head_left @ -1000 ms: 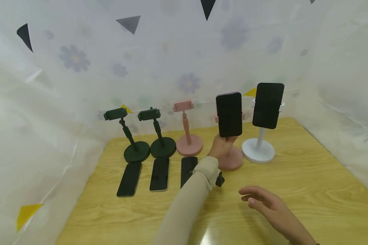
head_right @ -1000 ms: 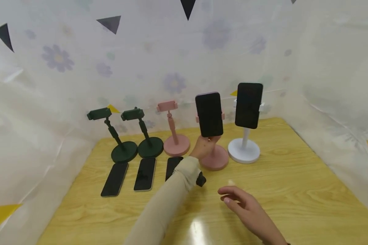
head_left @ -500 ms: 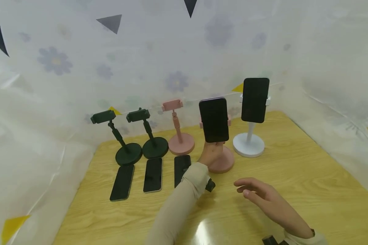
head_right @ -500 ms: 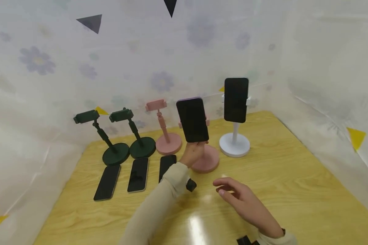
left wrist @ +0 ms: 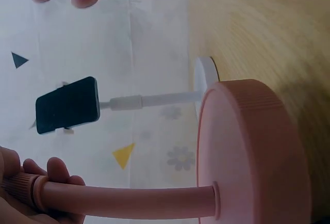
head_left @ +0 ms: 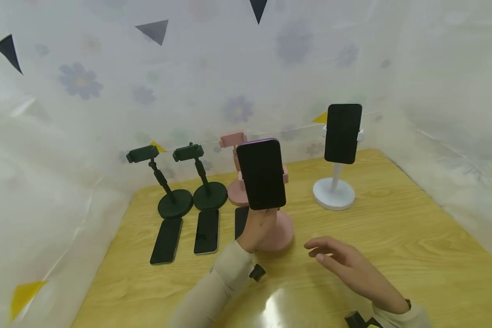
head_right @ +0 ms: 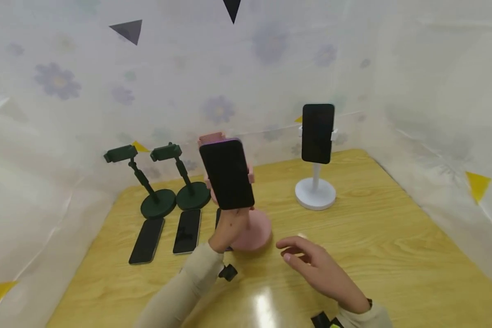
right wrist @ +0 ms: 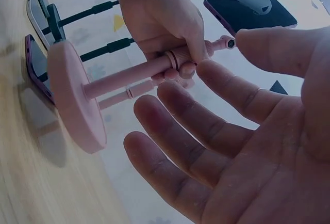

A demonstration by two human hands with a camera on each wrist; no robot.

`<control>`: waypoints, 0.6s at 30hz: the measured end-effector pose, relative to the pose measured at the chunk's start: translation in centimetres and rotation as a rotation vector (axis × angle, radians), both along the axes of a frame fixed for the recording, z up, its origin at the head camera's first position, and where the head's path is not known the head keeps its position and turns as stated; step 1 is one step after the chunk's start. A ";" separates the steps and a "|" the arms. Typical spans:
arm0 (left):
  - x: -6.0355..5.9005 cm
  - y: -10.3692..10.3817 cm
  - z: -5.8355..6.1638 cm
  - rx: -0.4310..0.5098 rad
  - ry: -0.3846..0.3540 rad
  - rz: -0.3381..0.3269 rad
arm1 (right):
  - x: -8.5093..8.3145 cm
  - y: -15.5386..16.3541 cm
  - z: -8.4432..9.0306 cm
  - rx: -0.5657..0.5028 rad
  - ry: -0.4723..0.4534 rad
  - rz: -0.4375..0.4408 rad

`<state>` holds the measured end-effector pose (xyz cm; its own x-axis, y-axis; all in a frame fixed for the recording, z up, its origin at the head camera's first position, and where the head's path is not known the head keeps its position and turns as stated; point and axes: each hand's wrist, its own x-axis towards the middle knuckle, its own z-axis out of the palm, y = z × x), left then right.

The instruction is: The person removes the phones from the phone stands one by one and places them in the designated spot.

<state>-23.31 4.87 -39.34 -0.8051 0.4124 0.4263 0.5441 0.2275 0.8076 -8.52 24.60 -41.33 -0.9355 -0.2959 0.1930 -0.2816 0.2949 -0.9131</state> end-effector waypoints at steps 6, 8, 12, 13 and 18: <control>2.8 -2.0 -0.6 -0.033 -0.073 0.025 | -0.4 -0.8 -0.2 -0.018 0.015 0.027; 3.7 -2.5 -0.7 -0.047 -0.097 0.042 | -0.5 -1.0 -0.2 -0.015 0.030 0.044; 5.1 -3.1 -1.0 -0.068 -0.104 0.053 | -0.7 -1.3 -0.1 -0.006 0.022 0.055; 5.3 -3.2 -1.2 -0.071 -0.108 0.052 | -0.7 -1.4 0.0 -0.001 0.018 0.056; 6.1 -3.6 -2.1 -0.076 -0.080 0.056 | -0.8 -1.8 0.1 0.003 0.004 0.064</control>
<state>-17.20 1.31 -41.45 -0.8580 0.3946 0.3288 0.4632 0.3180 0.8272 -9.30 22.79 -41.28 -0.9136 -0.3561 0.1961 -0.3042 0.2786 -0.9110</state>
